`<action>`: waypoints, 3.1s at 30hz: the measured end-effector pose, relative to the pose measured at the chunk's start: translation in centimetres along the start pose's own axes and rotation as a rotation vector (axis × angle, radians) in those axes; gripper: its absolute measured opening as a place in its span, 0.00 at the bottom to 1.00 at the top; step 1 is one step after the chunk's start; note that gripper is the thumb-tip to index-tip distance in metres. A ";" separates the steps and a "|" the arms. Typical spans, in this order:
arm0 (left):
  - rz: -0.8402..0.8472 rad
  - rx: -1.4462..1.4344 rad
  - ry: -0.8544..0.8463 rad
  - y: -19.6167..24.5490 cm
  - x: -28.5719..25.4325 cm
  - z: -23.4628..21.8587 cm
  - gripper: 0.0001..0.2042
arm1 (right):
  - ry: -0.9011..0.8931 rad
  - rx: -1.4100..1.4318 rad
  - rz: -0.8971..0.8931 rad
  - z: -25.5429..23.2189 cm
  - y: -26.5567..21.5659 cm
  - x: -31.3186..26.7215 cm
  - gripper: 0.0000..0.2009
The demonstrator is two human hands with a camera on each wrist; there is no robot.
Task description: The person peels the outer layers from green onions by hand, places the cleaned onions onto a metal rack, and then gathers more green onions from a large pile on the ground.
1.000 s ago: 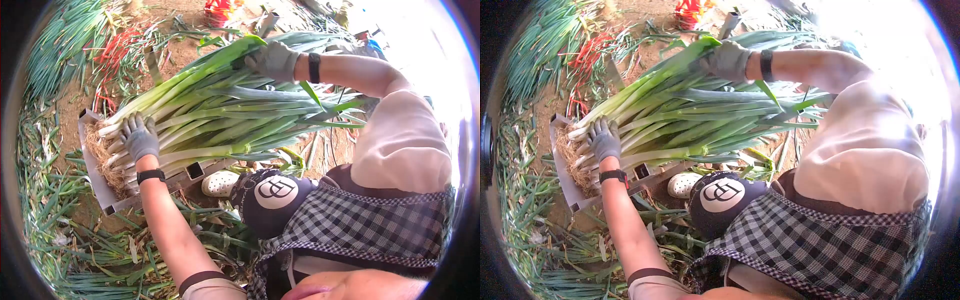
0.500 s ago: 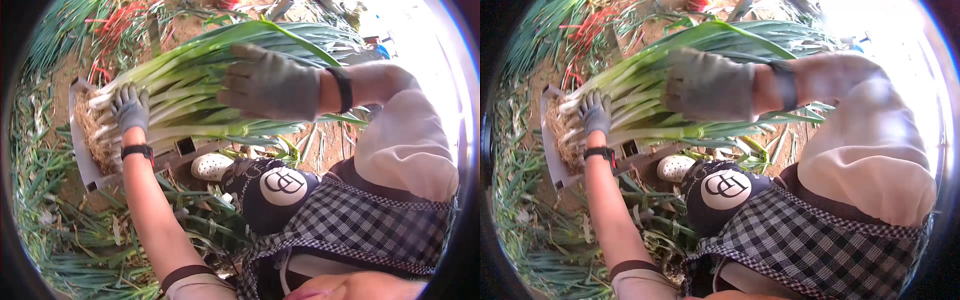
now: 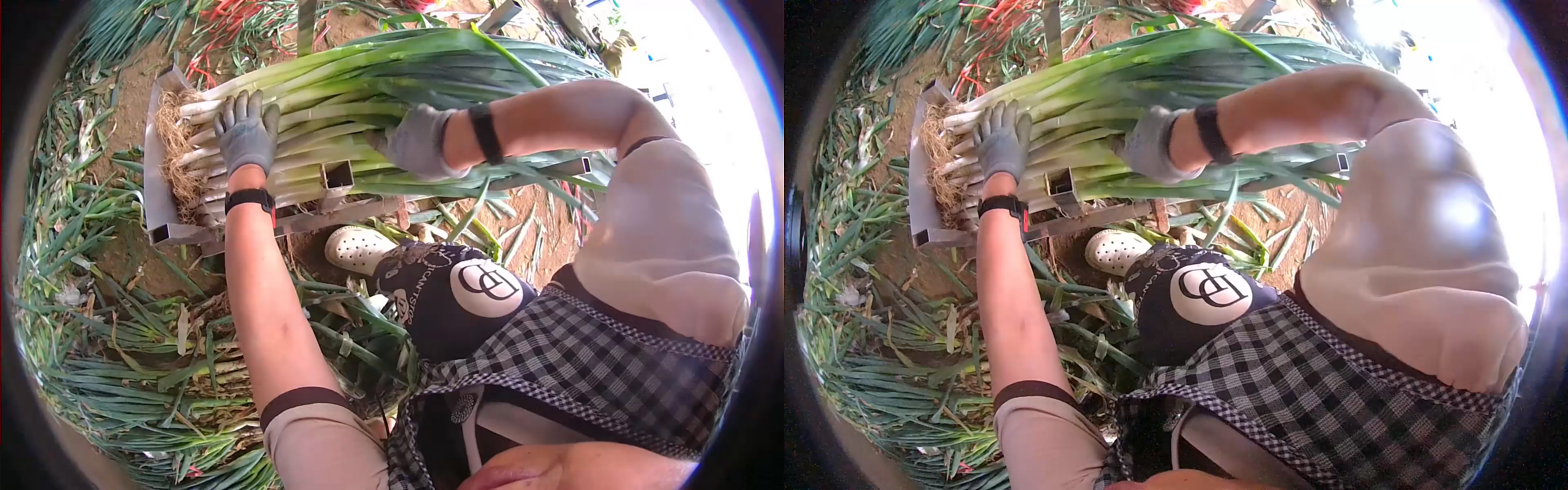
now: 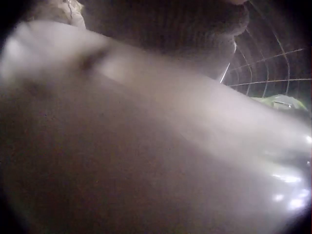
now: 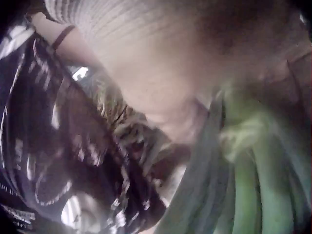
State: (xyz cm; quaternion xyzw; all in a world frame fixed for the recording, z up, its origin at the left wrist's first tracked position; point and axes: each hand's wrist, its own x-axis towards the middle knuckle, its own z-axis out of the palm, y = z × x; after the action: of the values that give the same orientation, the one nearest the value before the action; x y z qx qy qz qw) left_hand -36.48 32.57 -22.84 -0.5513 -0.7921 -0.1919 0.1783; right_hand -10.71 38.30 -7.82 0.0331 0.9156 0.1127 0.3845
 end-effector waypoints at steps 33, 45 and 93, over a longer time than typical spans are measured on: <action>-1.401 -0.899 0.910 7.6 -47.5 -46.4 0.20 | 0.292 0.477 -0.610 -10.6 -2.6 2.9 0.23; -0.989 -1.040 0.951 12.9 -45.6 -50.7 0.20 | 0.051 -0.481 -1.178 -14.8 -39.4 9.8 0.20; -1.451 -0.738 1.163 9.7 -37.7 -40.4 0.26 | 0.468 1.039 -1.667 -3.1 -43.5 6.8 0.23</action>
State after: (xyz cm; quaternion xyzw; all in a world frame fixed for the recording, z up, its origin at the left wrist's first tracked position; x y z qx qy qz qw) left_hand -12.14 -14.90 -5.57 0.2244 -0.6177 -0.7279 0.1954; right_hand -16.58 -3.58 -20.51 -0.4769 0.6350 -0.6011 0.0895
